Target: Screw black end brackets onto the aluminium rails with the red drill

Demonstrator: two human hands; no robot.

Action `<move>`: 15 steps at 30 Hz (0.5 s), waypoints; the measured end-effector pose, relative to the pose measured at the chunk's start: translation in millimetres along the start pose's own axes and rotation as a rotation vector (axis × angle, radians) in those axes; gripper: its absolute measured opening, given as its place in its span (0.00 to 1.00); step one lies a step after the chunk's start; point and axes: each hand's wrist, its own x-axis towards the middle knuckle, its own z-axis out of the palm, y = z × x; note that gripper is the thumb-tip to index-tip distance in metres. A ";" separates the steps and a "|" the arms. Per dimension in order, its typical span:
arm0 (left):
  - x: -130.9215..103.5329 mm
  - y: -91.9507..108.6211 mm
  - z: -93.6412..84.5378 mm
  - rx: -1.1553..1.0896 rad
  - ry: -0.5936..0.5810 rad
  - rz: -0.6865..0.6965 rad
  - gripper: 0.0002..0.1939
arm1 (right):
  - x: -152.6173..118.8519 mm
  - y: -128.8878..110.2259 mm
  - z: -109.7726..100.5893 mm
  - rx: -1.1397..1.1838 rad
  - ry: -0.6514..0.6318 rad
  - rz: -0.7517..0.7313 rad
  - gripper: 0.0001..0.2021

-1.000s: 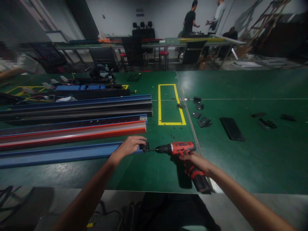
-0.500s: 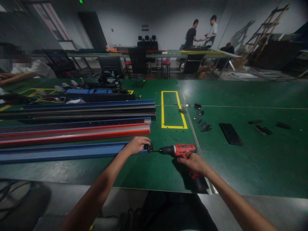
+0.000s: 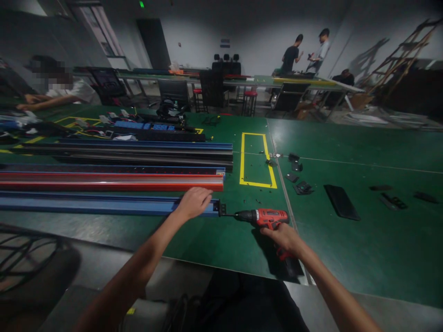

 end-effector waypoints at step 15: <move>-47.9 -29.1 -15.0 0.309 -0.287 -0.213 0.23 | 0.5 -1.2 1.6 -0.029 -0.004 0.032 0.14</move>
